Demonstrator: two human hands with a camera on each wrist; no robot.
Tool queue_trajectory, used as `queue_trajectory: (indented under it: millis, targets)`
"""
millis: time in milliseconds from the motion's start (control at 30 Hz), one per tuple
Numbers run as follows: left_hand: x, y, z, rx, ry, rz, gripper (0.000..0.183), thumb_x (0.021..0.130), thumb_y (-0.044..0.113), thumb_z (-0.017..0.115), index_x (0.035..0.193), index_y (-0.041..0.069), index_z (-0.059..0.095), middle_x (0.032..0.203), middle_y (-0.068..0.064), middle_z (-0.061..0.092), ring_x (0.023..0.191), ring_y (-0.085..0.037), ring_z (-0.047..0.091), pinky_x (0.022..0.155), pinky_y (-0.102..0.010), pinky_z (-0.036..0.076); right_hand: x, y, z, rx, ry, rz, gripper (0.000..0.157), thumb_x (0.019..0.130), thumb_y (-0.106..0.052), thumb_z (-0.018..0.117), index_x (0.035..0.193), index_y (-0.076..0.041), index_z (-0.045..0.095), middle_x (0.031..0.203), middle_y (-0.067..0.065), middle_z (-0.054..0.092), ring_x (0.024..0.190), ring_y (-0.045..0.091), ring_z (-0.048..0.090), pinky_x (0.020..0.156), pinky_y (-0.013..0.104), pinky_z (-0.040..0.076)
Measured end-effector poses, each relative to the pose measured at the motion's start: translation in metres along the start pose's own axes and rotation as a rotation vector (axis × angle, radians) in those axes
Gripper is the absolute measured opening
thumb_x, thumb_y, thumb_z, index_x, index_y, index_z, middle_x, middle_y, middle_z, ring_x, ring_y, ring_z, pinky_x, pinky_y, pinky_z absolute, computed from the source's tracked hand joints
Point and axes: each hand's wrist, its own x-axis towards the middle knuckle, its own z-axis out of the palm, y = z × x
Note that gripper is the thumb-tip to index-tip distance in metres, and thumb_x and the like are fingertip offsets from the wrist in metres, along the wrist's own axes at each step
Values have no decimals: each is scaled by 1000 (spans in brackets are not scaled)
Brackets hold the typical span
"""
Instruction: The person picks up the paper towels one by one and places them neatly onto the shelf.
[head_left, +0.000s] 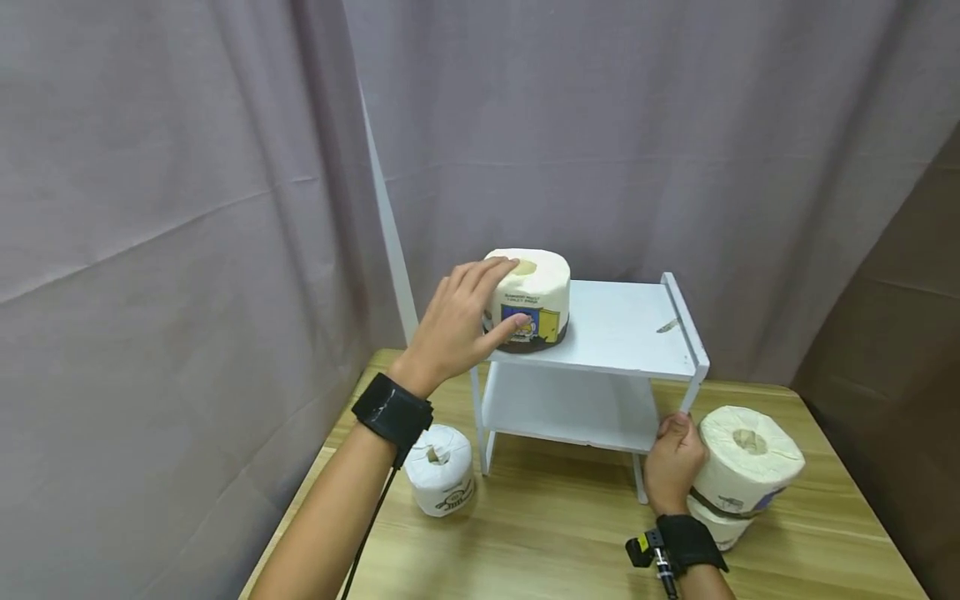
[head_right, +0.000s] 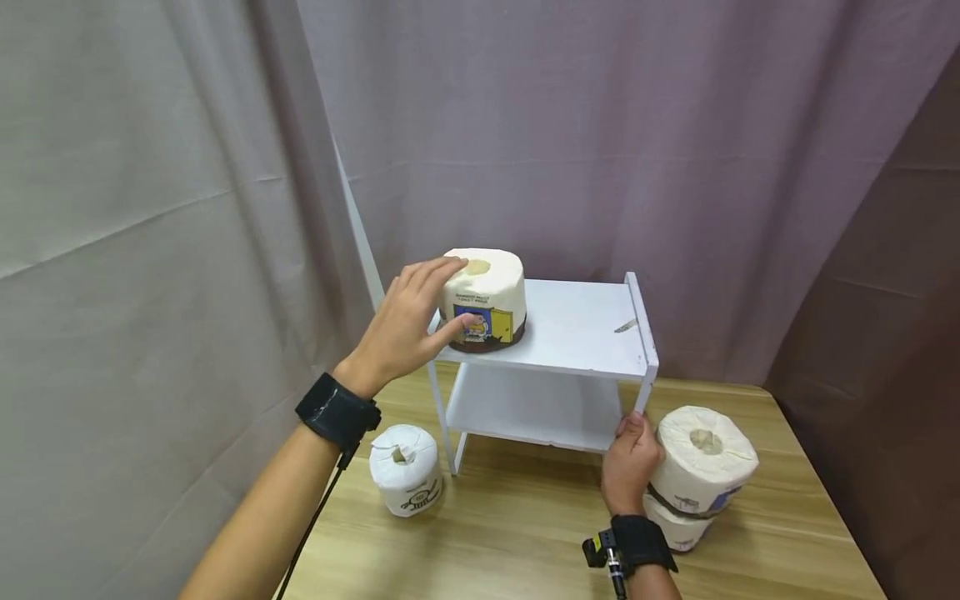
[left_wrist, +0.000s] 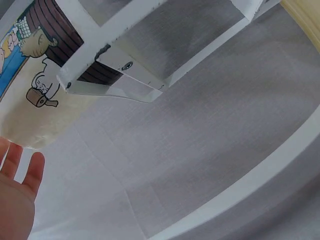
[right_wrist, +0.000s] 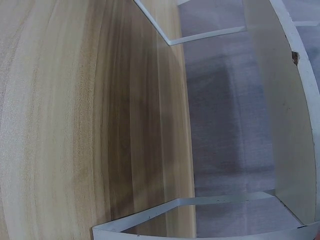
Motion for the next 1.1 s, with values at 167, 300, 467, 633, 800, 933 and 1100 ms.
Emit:
queue_trajectory:
  millis: [167,300,467,633,800,933,1100]
  targets:
    - [-10,3,2,-27,56,-27,68,93,55,55,148,18,40,145,-4,44,127,-22,41,97,-38,36,1,3,-4,-4,-9,-11,48,105,-27,40,66,0,46,57,0,41,52,5,34,58,21,28]
    - [-22,2,3,-24,77,-38,65,95,55,51,147,18,41,142,-4,47,125,-21,42,96,-38,36,-3,5,-4,3,-9,3,48,105,-26,40,65,1,46,57,0,41,52,6,33,57,21,28]
    - [-37,2,5,-10,88,-42,64,94,54,53,145,15,44,137,-6,50,122,-22,43,96,-38,36,-8,5,-5,-27,7,9,47,105,-24,40,65,2,48,58,2,41,53,5,34,59,22,28]
    - [-46,3,5,-6,102,-62,62,94,54,54,142,15,47,134,-5,51,119,-21,44,94,-37,36,-9,6,-5,-28,9,-11,47,104,-23,42,64,1,48,56,-2,41,54,3,34,60,21,28]
    - [-54,3,6,-18,116,-81,61,94,51,55,141,14,49,133,-6,52,118,-22,44,97,-38,35,-3,8,-3,-13,11,-12,48,105,-23,41,64,2,48,55,-2,41,54,4,34,60,22,28]
    - [-63,1,8,-30,121,-95,59,93,49,57,140,14,50,132,-6,53,117,-22,44,97,-39,35,-1,7,-1,-14,19,-3,49,105,-23,39,65,4,48,56,1,41,54,3,34,61,23,28]
    - [-76,-1,12,-48,130,-118,56,94,48,58,135,11,52,129,-6,54,117,-22,45,99,-39,35,-2,-7,0,-13,28,-4,48,105,-21,39,66,5,48,57,2,41,54,2,34,61,23,28]
